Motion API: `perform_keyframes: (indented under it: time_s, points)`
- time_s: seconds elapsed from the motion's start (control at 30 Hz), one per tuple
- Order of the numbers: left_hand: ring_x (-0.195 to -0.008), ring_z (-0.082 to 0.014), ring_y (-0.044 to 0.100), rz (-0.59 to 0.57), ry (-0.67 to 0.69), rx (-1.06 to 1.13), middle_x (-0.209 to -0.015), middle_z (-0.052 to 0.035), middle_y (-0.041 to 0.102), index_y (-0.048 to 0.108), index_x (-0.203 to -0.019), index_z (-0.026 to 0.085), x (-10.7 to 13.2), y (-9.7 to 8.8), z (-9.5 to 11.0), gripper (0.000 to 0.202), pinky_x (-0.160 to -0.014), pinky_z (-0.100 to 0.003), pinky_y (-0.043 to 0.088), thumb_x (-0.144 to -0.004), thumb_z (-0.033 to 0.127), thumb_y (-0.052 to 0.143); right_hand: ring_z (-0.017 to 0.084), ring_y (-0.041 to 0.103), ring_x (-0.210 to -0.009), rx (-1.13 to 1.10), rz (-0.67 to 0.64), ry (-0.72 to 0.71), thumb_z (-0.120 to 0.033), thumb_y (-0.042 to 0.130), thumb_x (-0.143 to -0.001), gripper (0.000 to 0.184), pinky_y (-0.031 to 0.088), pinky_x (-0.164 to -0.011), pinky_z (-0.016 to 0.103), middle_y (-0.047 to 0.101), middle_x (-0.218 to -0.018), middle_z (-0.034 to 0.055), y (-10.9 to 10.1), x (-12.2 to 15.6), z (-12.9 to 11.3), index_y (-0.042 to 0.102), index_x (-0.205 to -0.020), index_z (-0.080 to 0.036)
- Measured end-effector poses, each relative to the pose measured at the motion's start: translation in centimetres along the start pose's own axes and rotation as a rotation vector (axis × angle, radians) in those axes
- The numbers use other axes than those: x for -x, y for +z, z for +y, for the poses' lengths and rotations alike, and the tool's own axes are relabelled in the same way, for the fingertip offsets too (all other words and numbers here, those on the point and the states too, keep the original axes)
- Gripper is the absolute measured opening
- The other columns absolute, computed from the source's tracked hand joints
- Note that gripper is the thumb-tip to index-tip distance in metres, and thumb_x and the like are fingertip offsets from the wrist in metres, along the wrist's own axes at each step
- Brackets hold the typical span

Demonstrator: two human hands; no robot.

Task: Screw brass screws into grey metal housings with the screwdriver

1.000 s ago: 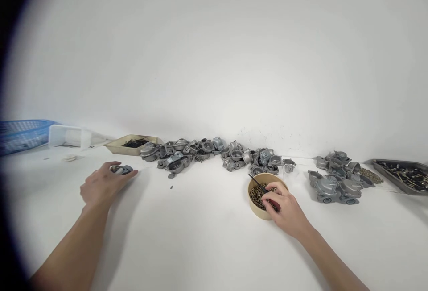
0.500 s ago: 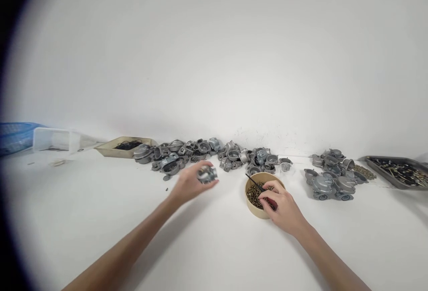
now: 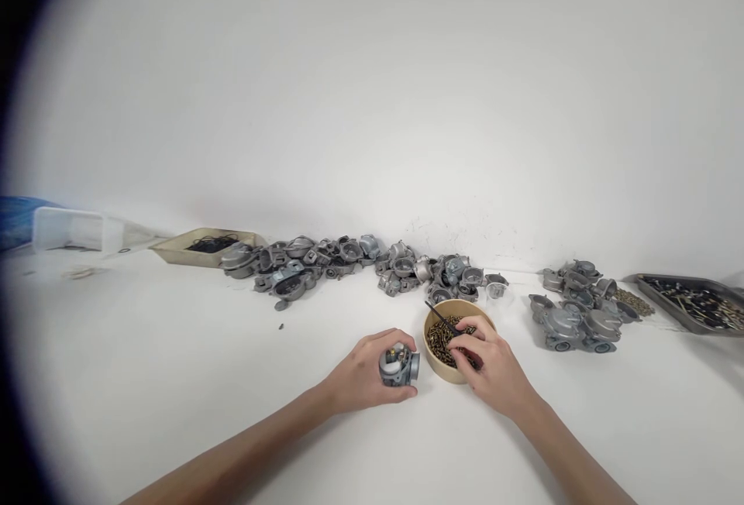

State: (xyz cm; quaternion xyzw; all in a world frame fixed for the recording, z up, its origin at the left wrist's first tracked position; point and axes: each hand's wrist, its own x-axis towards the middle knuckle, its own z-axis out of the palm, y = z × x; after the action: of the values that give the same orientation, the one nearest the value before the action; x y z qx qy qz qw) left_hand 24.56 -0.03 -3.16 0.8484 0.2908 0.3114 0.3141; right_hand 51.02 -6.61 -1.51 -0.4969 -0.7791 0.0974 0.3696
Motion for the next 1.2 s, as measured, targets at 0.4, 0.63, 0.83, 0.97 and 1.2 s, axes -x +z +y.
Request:
perform_keyframes:
  time_s: [0.4,0.63,0.83,0.97,1.2]
  points:
    - [-0.101,-0.0231,0.070,0.049,0.019,-0.153,-0.120,-0.0039,0.072,0.063,-0.128,0.029,-0.6,-2.2,-1.1,0.036,-0.085,-0.034,0.059,-0.104,0.053,0.049,0.022,0.070,-0.083,0.031,-0.017,-0.008,-0.029,0.052,-0.102,0.025,0.056,-0.058,0.032,0.061,-0.119,0.0124,-0.3,-0.2,-0.6,0.076,-0.097,-0.025]
    - [-0.117,-0.0363,0.062,0.581,-0.360,-0.550,-0.125,-0.0143,0.067,0.067,-0.117,0.021,-0.6,-10.1,-7.8,0.028,-0.104,-0.052,0.051,-0.095,0.033,0.055,0.016,0.065,-0.066,0.009,-0.035,0.024,-0.032,0.049,-0.104,0.028,0.053,-0.053,0.031,0.061,-0.121,0.0121,-0.4,0.0,-0.6,0.075,-0.098,-0.025]
    - [-0.123,-0.0424,0.059,0.791,-0.653,-0.629,-0.128,-0.0179,0.063,0.068,-0.120,0.022,1.5,-14.8,-10.6,0.038,-0.102,-0.055,0.051,-0.094,0.048,0.058,0.017,0.067,-0.071,0.005,-0.036,0.035,-0.033,0.050,-0.103,0.028,0.054,-0.056,0.032,0.060,-0.120,0.0114,-0.3,-0.1,-0.4,0.075,-0.097,-0.026]
    - [-0.107,-0.0356,0.068,0.806,-0.721,-0.608,-0.132,-0.0150,0.064,0.069,-0.125,0.026,2.2,-16.3,-11.6,0.041,-0.095,-0.049,0.056,-0.097,0.053,0.054,0.018,0.068,-0.073,0.017,-0.050,0.043,-0.033,0.050,-0.103,0.027,0.057,-0.062,0.035,0.060,-0.122,0.0107,-0.3,-0.2,-0.5,0.075,-0.097,-0.026]
    - [-0.112,-0.0379,0.068,0.738,-0.713,-0.629,-0.137,-0.0127,0.066,0.069,-0.129,0.027,2.7,-17.3,-13.4,0.047,-0.100,-0.050,0.054,-0.095,0.056,0.054,0.019,0.069,-0.075,0.025,-0.043,0.050,-0.032,0.050,-0.103,0.026,0.057,-0.064,0.037,0.060,-0.122,0.0102,-0.3,-0.3,-0.4,0.075,-0.097,-0.027]
